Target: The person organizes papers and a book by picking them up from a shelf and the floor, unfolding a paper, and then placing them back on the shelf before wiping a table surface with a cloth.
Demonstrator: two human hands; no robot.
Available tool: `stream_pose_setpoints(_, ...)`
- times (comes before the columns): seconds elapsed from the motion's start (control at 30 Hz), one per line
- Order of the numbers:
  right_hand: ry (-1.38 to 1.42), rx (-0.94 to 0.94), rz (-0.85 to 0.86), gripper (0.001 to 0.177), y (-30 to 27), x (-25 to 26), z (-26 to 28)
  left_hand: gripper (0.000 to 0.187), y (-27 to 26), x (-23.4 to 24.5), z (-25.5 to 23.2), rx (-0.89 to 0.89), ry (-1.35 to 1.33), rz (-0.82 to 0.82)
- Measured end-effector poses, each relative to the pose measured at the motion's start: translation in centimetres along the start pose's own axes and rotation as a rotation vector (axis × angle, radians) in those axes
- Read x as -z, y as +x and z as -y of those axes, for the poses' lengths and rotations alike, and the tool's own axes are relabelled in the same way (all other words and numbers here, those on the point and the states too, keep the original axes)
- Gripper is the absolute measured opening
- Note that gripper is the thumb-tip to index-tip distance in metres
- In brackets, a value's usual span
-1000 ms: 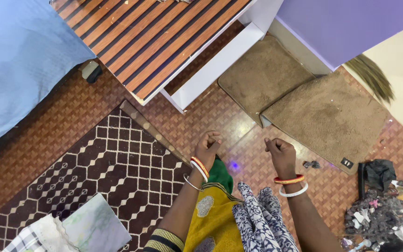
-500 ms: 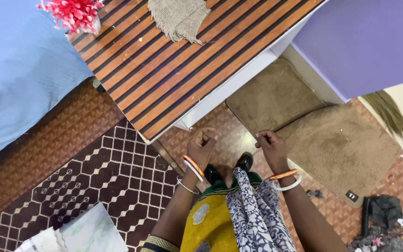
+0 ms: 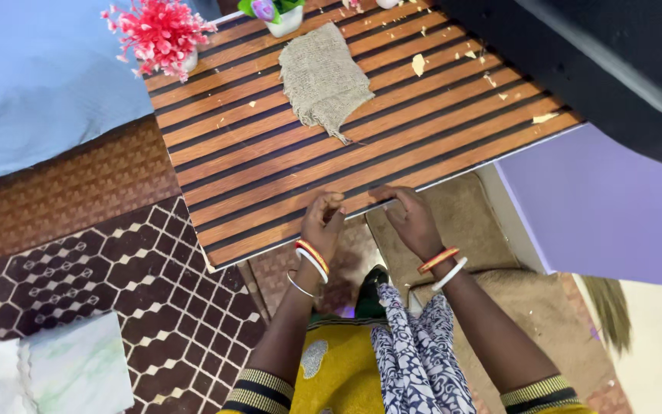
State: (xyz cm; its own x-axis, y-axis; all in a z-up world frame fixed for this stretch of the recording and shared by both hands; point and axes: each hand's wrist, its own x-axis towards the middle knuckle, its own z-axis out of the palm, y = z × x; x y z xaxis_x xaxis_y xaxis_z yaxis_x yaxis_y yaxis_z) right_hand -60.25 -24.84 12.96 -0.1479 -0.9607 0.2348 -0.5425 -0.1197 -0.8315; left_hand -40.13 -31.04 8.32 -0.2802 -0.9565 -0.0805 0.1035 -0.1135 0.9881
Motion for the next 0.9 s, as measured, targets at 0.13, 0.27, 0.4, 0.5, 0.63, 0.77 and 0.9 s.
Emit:
stream_pose_setpoints(0.13,-0.151,0.068,0.105,0.050,6.5,-2.4,-0.8,0.021,1.2,0.3,0.0,-0.091,0.129,-0.106)
stream_pose_setpoints(0.27,-0.399,0.201,0.217,0.065,14.1,-5.1,-1.2,0.029,2.7,1.4,-0.2,-0.066,0.378,-0.205)
stream_pose_setpoints(0.4,-0.561,0.250,0.257,0.070,19.4,-7.0,-2.2,0.034,3.5,2.9,0.7,-0.010,0.329,-0.241)
stream_pose_setpoints(0.5,-0.621,-0.054,0.465,0.078,20.8,-7.5,-3.2,0.030,3.6,3.9,1.6,-0.006,0.229,-0.219)
stream_pose_setpoints(0.63,-0.772,0.041,0.390,0.065,19.2,-7.5,-4.4,0.030,3.5,4.7,1.9,0.015,0.293,-0.236)
stream_pose_setpoints(0.77,-0.745,0.162,0.337,0.042,16.3,-7.0,-4.4,0.031,4.6,4.7,-0.5,0.016,0.306,-0.235)
stream_pose_setpoints(0.9,-0.693,0.167,0.378,0.037,10.0,-5.7,-1.8,0.045,5.3,4.0,-3.3,0.030,0.362,-0.232)
